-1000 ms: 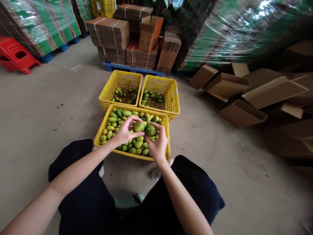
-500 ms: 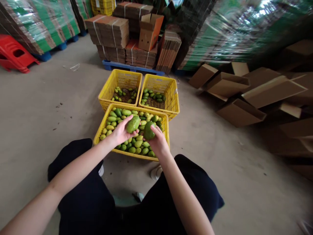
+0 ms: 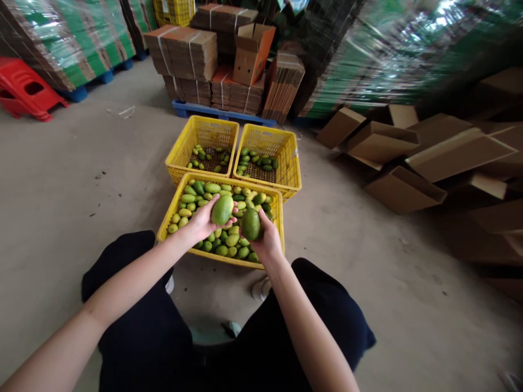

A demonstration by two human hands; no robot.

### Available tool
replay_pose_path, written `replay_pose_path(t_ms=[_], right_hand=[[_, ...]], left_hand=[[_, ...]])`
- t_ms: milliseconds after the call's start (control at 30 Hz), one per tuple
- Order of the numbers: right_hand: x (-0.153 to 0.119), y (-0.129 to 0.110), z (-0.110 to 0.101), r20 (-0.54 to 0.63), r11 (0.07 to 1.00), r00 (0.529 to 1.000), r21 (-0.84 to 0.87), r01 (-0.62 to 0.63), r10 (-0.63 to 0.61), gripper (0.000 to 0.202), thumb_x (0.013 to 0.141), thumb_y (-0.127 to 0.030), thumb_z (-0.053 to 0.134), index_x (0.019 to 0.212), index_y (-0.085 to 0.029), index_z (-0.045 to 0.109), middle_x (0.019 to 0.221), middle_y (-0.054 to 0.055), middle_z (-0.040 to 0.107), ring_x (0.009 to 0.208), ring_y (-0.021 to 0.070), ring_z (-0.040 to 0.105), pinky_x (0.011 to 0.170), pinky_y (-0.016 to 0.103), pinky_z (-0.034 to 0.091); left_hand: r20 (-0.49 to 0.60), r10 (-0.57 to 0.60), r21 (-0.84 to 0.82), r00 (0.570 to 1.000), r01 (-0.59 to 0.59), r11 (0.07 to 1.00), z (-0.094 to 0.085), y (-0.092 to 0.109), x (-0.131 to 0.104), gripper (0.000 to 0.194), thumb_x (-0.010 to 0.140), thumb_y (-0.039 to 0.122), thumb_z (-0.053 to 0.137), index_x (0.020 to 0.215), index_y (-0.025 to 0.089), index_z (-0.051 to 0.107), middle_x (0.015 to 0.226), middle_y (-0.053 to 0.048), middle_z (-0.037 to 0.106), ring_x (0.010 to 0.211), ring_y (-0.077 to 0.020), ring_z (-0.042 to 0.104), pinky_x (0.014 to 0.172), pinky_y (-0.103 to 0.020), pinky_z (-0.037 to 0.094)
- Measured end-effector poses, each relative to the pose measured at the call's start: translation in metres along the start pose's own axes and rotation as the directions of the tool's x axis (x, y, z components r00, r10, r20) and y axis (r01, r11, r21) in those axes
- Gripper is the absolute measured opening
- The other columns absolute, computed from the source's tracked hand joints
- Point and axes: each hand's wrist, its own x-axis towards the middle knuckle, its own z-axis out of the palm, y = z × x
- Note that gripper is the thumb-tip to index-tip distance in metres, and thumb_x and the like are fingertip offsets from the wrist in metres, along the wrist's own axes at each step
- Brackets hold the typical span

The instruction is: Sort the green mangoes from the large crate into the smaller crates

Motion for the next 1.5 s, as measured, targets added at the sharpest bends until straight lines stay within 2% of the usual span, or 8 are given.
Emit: replay_pose_path(t_ms=[133, 367, 500, 633, 800, 1033, 1267, 1500], right_hand=[[0.0, 0.001, -0.001, -0.032, 1.0, 0.999, -0.029, -0.009, 0.008, 0.036, 0.078, -0.056, 0.068, 0.082, -0.02, 0.066, 0.064, 0.002, 0.07, 0.057, 0.0209, 0.068, 0.046, 0.032, 0.054], [-0.014, -0.011, 0.012, 0.087, 1.0, 0.996, -0.008, 0.006, -0.005, 0.035, 0.068, -0.054, 0.076, 0.072, -0.022, 0.061, 0.065, 0.0, 0.068, 0.048, 0.015, 0.057, 0.038, 0.027, 0.043], [-0.017, -0.015, 0.012, 0.159, 0.998, 0.987, -0.049, -0.03, 0.037, 0.041, 0.072, -0.062, 0.066, 0.075, -0.021, 0.064, 0.062, 0.002, 0.065, 0.049, 0.0169, 0.058, 0.037, 0.026, 0.038], [-0.016, -0.023, 0.009, 0.182, 0.998, 0.982, -0.001, 0.059, -0.058, 0.044, 0.078, -0.053, 0.052, 0.101, -0.02, 0.07, 0.086, 0.007, 0.073, 0.052, 0.017, 0.057, 0.039, 0.027, 0.037], [-0.001, -0.026, 0.012, 0.175, 0.975, 0.964, 0.132, 0.181, -0.202, 0.048, 0.079, -0.042, 0.053, 0.122, -0.024, 0.066, 0.118, 0.007, 0.072, 0.067, 0.0191, 0.064, 0.055, 0.034, 0.053], [0.035, -0.008, 0.036, 0.046, 0.872, 0.945, 0.401, 0.281, -0.325, 0.033, 0.082, -0.052, 0.055, 0.095, -0.024, 0.068, 0.111, 0.006, 0.074, 0.111, 0.0261, 0.067, 0.1, 0.051, 0.051], [0.048, -0.01, 0.062, 0.072, 0.775, 0.94, 0.588, 0.229, -0.333, 0.027, 0.082, -0.047, 0.056, 0.085, -0.022, 0.067, 0.1, 0.006, 0.074, 0.113, 0.0236, 0.066, 0.11, 0.046, 0.044], [0.046, -0.014, 0.072, 0.093, 0.718, 0.961, 0.684, 0.128, -0.26, 0.022, 0.087, -0.041, 0.054, 0.082, -0.023, 0.065, 0.089, 0.002, 0.072, 0.099, 0.0193, 0.069, 0.1, 0.039, 0.052]], left_hand=[[-0.042, 0.012, 0.001, 0.999, -0.012, 1.0, 0.005, 0.0, -0.004, 0.03, 0.097, 0.033, 0.051, 0.096, 0.009, 0.068, 0.08, -0.012, 0.074, 0.071, -0.0213, 0.074, 0.066, -0.032, 0.063], [-0.133, 0.11, -0.065, 0.985, -0.119, 0.991, 0.004, -0.001, -0.001, 0.01, 0.087, 0.021, 0.063, 0.08, 0.013, 0.064, 0.068, -0.002, 0.066, 0.06, -0.0121, 0.065, 0.062, -0.024, 0.059], [-0.002, 0.084, -0.004, 0.996, -0.084, 0.996, 0.001, -0.003, -0.002, 0.025, 0.089, 0.034, 0.059, 0.092, 0.011, 0.068, 0.065, -0.004, 0.063, 0.052, -0.0124, 0.059, 0.048, -0.022, 0.051], [0.18, 0.192, -0.038, 0.965, -0.188, 0.981, 0.001, -0.001, -0.004, 0.029, 0.084, 0.033, 0.059, 0.104, 0.015, 0.069, 0.071, -0.003, 0.064, 0.05, -0.0116, 0.055, 0.041, -0.021, 0.04], [0.201, 0.216, -0.234, 0.955, -0.168, 0.958, 0.007, 0.007, 0.004, 0.029, 0.091, 0.034, 0.05, 0.103, 0.018, 0.07, 0.082, -0.004, 0.068, 0.064, -0.0126, 0.062, 0.063, -0.025, 0.054], [0.12, 0.367, -0.331, 0.923, -0.311, 0.891, 0.017, -0.003, 0.033, 0.042, 0.093, 0.033, 0.044, 0.128, 0.022, 0.064, 0.122, -0.005, 0.072, 0.115, -0.022, 0.066, 0.093, -0.034, 0.055], [0.118, 0.405, -0.417, 0.907, -0.325, 0.849, 0.026, 0.002, 0.044, 0.044, 0.096, 0.034, 0.042, 0.131, 0.019, 0.063, 0.132, -0.006, 0.068, 0.125, -0.0237, 0.062, 0.102, -0.035, 0.051], [0.085, 0.389, -0.433, 0.917, -0.317, 0.844, 0.029, 0.013, 0.036, 0.04, 0.097, 0.034, 0.042, 0.124, 0.017, 0.067, 0.13, -0.007, 0.07, 0.13, -0.025, 0.059, 0.11, -0.039, 0.046]])
